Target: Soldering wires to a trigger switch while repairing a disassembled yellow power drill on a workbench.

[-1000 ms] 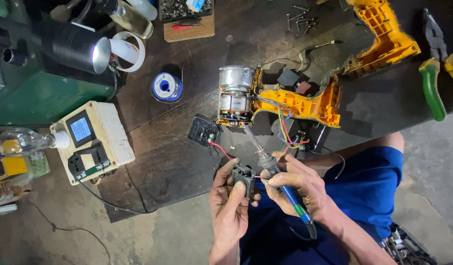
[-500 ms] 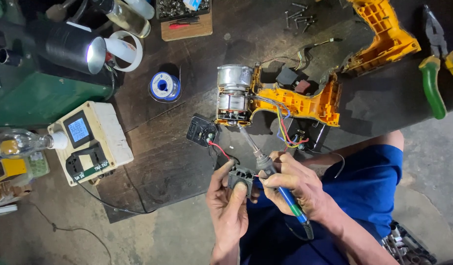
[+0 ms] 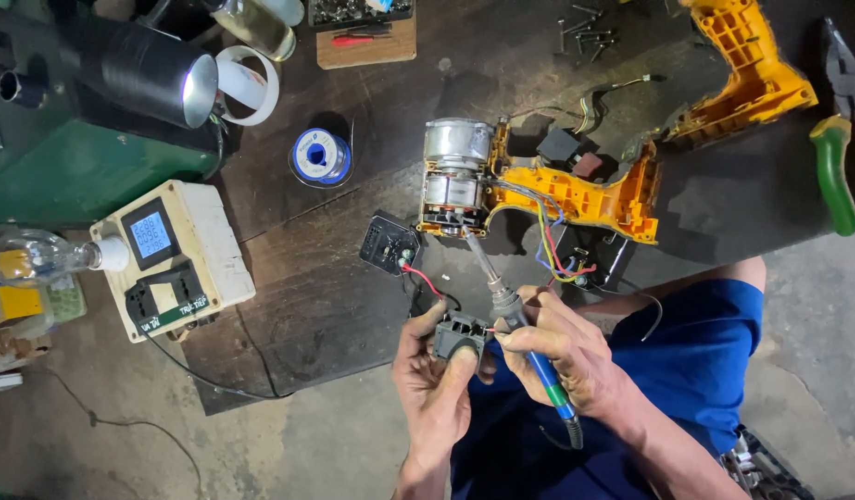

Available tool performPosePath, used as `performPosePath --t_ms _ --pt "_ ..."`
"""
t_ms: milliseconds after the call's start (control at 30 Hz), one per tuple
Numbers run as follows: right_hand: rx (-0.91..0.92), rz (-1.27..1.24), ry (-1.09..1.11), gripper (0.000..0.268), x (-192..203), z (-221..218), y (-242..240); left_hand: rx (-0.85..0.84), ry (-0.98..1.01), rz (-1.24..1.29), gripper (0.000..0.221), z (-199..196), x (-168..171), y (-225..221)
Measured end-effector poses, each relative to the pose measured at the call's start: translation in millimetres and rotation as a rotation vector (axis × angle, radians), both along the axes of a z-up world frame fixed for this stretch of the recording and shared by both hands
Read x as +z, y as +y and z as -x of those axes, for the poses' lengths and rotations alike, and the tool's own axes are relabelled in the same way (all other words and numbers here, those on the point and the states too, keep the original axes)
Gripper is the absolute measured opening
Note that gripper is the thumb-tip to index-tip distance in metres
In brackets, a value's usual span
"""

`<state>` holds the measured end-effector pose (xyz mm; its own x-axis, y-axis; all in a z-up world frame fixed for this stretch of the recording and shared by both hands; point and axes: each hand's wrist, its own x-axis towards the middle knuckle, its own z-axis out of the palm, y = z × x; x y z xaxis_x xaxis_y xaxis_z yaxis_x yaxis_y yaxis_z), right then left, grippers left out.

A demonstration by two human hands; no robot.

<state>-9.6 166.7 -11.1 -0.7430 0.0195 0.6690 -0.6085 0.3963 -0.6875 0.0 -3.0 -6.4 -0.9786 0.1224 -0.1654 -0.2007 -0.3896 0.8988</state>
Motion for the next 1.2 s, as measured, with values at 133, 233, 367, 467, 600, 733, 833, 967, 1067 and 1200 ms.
performPosePath --t_ms 133,233,367,467,600,733,833,967,1067,1200 --pt "0.021 -0.021 -0.017 0.034 -7.3 -2.7 1.5 0.012 -0.043 0.007 0.051 1.8 0.5 0.3" --pt "0.087 -0.05 0.014 0.046 -12.8 -4.1 2.1 0.019 -0.103 -0.037 0.048 2.0 0.6 0.2" --pt "0.08 -0.056 0.004 0.041 -19.1 -7.0 1.5 0.015 -0.088 -0.02 0.048 2.1 0.0 3.2" --pt "0.113 -0.048 -0.057 0.042 -18.5 -8.3 4.4 0.026 -0.088 -0.013 0.051 1.7 1.9 4.1" --pt "0.175 -0.029 -0.15 0.041 -17.7 -11.2 9.4 0.022 -0.113 0.019 0.053 4.2 8.1 2.6" --pt "0.146 -0.036 -0.14 0.045 -18.1 -9.6 9.5 -0.003 -0.083 0.061 0.048 6.5 10.2 3.3" --pt "0.159 -0.005 -0.137 0.039 -16.7 -7.8 11.2 0.004 -0.071 0.08 0.049 6.9 11.0 1.5" --pt "0.183 0.013 -0.109 0.04 -10.9 -3.8 13.6 -0.023 -0.081 0.222 0.049 12.1 22.1 -2.1" --pt "0.209 0.038 -0.063 0.034 -7.3 1.5 12.3 -0.105 0.004 0.413 0.045 22.6 34.9 -9.9" --pt "0.226 0.037 -0.025 0.025 -5.2 4.0 9.8 -0.258 0.23 0.631 0.042 37.0 42.4 -25.2"
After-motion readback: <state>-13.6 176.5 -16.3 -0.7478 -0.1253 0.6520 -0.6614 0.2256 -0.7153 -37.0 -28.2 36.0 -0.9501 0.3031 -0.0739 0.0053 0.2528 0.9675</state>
